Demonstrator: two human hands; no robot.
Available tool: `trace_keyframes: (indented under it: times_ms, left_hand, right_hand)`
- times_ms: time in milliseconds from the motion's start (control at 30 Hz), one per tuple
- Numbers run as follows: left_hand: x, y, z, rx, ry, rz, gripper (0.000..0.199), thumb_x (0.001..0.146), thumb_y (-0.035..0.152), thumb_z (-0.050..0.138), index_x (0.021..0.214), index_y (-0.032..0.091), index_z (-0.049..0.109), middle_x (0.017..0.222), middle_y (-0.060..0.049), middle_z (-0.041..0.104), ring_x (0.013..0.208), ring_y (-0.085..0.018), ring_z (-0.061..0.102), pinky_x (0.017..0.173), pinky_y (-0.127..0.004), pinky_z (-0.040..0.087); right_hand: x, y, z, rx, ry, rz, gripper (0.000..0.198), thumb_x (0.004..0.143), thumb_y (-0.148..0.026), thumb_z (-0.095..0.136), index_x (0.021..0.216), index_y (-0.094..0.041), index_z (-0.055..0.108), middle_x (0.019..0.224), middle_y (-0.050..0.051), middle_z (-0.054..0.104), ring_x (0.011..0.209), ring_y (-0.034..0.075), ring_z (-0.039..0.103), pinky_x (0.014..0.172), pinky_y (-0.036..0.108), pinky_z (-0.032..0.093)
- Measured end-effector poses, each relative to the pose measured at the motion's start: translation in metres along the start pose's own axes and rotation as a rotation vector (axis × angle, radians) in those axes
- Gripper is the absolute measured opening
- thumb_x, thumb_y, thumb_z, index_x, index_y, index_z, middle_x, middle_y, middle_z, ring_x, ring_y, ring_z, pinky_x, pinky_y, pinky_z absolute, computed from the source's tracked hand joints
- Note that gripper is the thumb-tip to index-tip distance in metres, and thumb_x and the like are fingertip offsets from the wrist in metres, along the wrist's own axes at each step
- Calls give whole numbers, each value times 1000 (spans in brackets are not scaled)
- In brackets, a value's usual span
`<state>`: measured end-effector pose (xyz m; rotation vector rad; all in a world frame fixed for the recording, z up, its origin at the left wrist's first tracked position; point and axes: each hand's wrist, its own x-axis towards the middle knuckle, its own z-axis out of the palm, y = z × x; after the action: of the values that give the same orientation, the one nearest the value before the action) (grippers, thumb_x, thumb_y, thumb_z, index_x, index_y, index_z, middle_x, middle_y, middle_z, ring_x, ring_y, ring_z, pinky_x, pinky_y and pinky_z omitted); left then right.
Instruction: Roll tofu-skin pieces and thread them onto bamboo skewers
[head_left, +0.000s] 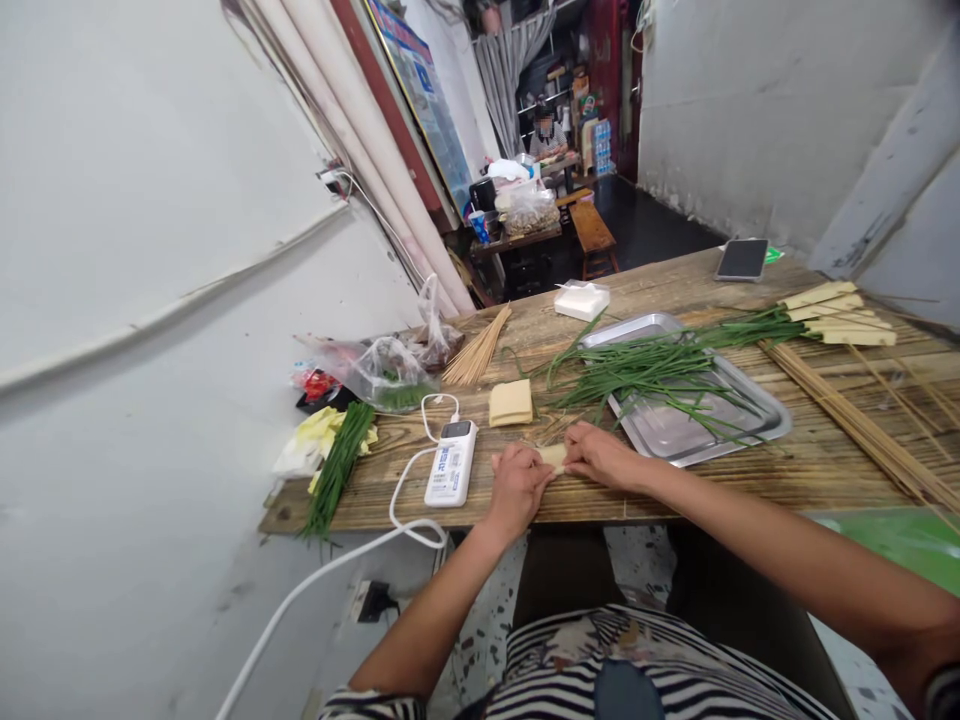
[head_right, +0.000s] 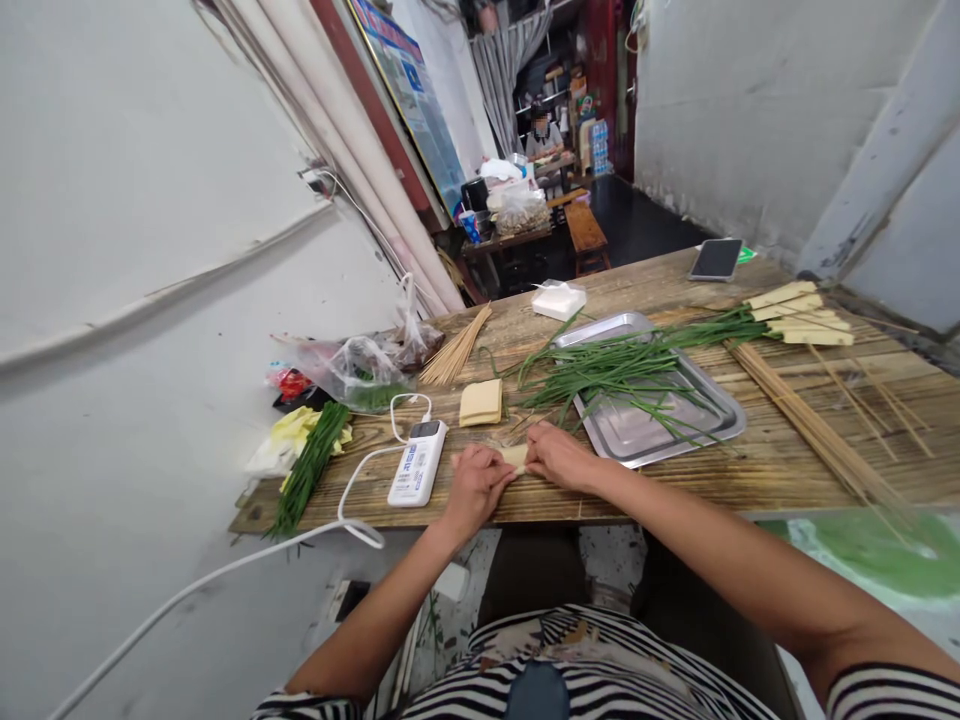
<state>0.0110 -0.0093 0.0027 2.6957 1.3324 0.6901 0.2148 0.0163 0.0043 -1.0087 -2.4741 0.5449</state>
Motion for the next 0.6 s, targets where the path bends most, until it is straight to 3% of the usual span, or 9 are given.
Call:
trace_keyframes:
  times_ms: [133, 300, 433, 600]
  left_hand:
    - [0, 0, -1, -13, -51, -28, 18, 89, 32, 58, 83, 26, 73, 79, -3, 64, 84, -18, 49, 74, -34, 28]
    - [4, -5, -2, -62, -69, -19, 15, 86, 32, 62, 82, 26, 74, 78, -3, 67, 82, -18, 51, 74, -34, 29]
    - [11, -11, -5, -135, -126, -5, 14, 85, 32, 63, 80, 27, 76, 75, -4, 69, 81, -19, 54, 76, -36, 32]
    - [14, -19, -5, -357, -135, -110, 12, 81, 35, 67, 81, 25, 76, 77, -3, 72, 78, -18, 58, 78, -35, 38]
  right_hand:
    - [-4, 0, 1, -20, -14, -5, 19, 85, -19, 60, 69, -14, 70, 73, 6, 60, 75, 17, 49, 67, 26, 35]
    - [-3, -1, -5, 1, -36, -52, 13, 86, -17, 58, 82, -15, 70, 74, 6, 60, 77, 17, 51, 69, 26, 36]
    - [0, -1, -7, -62, -72, -115, 21, 87, -18, 55, 72, -15, 68, 69, 5, 58, 72, 16, 49, 68, 26, 35]
    - [5, 2, -7, -36, -81, -93, 19, 83, -15, 58, 68, -15, 70, 69, 5, 60, 73, 16, 51, 68, 25, 36]
